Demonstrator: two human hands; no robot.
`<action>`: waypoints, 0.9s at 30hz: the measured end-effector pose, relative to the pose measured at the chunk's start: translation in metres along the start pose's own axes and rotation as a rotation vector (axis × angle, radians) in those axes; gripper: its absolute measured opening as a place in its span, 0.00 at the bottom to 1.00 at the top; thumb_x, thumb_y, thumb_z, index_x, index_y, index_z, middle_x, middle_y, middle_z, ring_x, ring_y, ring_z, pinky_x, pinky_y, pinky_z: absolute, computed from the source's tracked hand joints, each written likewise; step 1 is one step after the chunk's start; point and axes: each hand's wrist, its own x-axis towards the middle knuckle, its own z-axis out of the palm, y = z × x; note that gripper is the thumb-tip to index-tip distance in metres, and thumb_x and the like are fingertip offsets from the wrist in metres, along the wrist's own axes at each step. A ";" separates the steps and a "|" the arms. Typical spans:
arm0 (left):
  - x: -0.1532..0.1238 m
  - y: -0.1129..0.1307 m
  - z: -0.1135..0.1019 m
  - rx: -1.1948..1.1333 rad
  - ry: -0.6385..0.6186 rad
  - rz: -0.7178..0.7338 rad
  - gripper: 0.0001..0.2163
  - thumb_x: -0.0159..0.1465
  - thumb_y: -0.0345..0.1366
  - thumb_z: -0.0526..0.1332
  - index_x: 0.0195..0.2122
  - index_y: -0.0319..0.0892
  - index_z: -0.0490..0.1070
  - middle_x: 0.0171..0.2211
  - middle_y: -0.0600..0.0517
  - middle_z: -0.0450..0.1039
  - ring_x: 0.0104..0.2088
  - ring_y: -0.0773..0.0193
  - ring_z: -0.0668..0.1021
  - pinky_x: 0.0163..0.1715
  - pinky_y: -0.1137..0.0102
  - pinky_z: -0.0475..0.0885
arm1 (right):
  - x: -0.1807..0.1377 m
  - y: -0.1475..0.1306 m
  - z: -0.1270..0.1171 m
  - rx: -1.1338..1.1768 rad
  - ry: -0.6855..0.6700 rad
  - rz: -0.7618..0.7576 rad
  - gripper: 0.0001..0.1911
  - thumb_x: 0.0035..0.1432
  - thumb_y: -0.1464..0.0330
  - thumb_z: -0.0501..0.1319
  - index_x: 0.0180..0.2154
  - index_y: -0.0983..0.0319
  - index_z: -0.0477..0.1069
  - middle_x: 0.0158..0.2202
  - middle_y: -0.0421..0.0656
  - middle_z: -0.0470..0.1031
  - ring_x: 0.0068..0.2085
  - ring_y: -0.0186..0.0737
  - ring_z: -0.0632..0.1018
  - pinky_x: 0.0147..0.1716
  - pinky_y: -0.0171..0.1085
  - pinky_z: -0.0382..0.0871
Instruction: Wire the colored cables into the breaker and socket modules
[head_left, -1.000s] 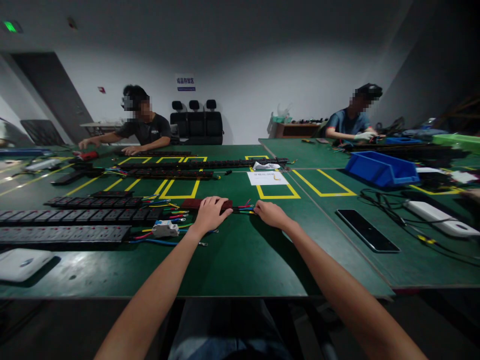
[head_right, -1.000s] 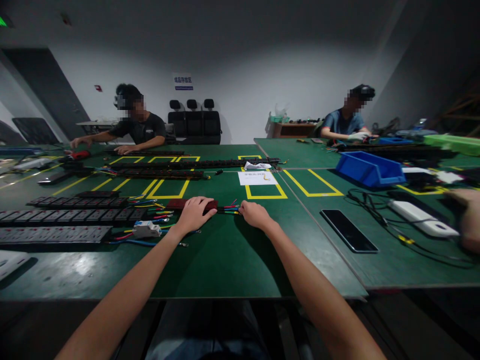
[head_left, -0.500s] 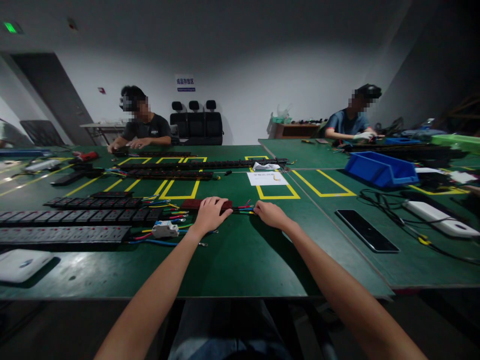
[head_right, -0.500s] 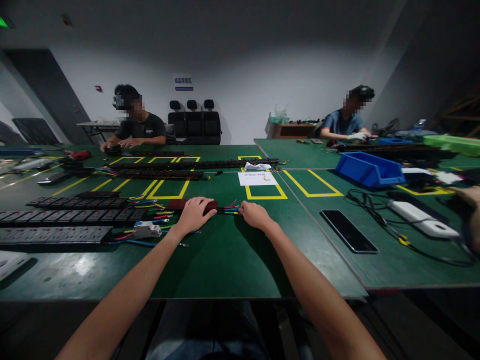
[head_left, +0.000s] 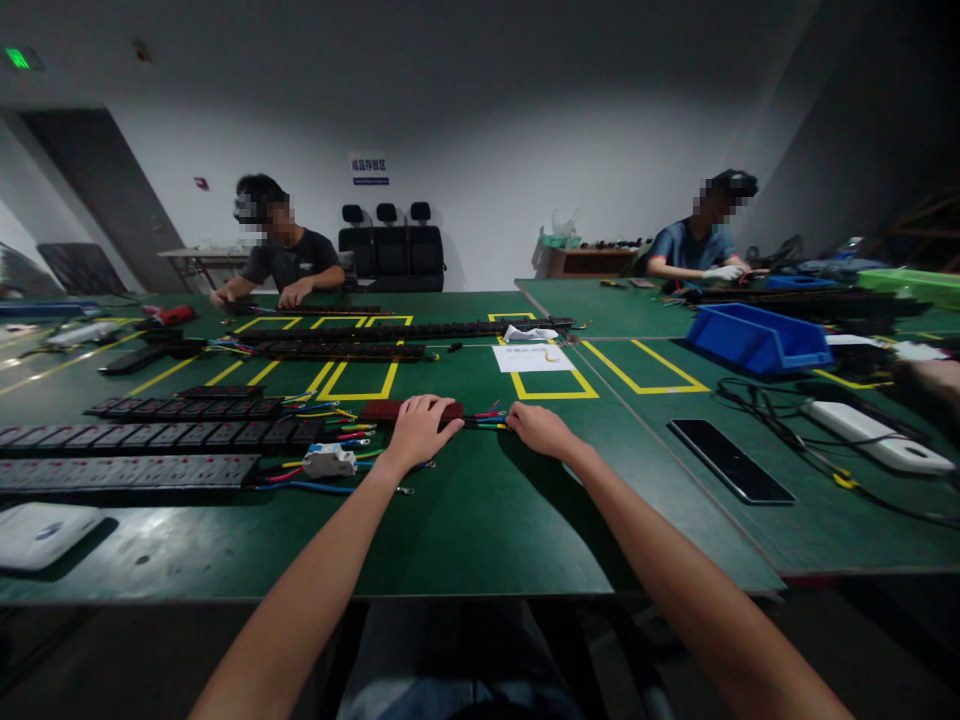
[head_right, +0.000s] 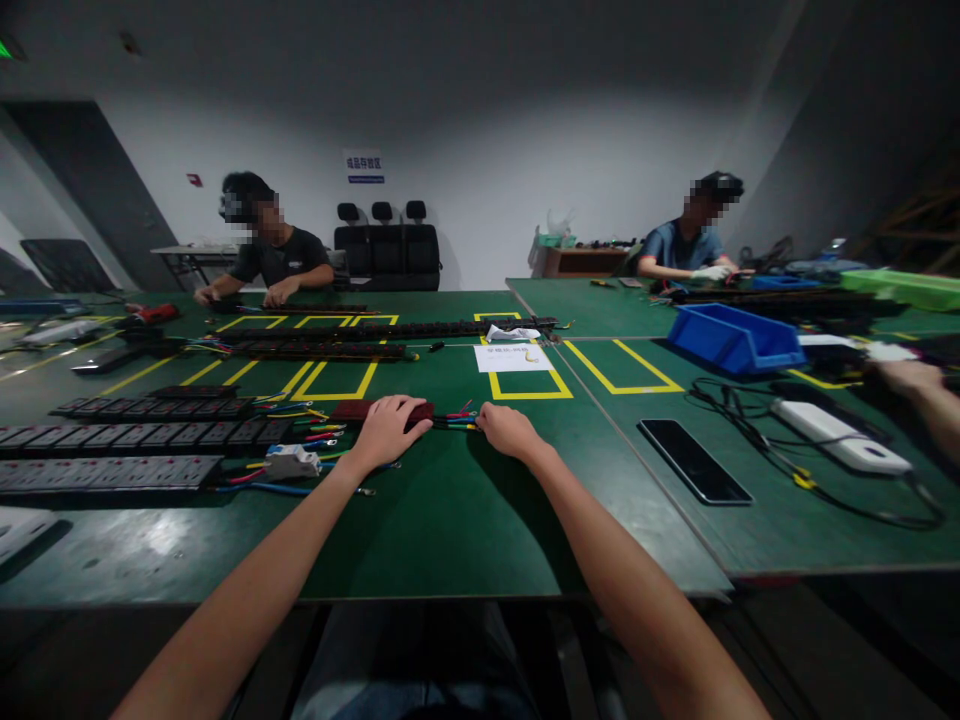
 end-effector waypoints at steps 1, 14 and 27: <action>0.000 0.000 0.000 0.000 0.000 -0.001 0.23 0.73 0.53 0.56 0.62 0.46 0.71 0.57 0.43 0.74 0.58 0.47 0.72 0.60 0.52 0.65 | 0.000 0.000 0.000 -0.001 -0.002 -0.001 0.14 0.75 0.61 0.51 0.46 0.61 0.72 0.45 0.50 0.81 0.43 0.46 0.80 0.36 0.36 0.59; 0.000 -0.001 0.001 -0.004 0.005 0.006 0.23 0.72 0.53 0.56 0.61 0.46 0.72 0.56 0.43 0.74 0.58 0.47 0.72 0.60 0.52 0.65 | 0.001 0.002 0.002 0.001 0.005 -0.015 0.14 0.75 0.61 0.51 0.46 0.61 0.72 0.44 0.49 0.81 0.42 0.46 0.80 0.35 0.36 0.58; 0.000 -0.003 0.003 0.000 0.009 0.005 0.23 0.72 0.54 0.56 0.61 0.46 0.72 0.57 0.43 0.74 0.58 0.47 0.72 0.59 0.52 0.65 | 0.001 0.001 0.001 -0.002 0.007 -0.006 0.14 0.75 0.61 0.51 0.46 0.61 0.72 0.45 0.50 0.81 0.43 0.46 0.80 0.35 0.36 0.58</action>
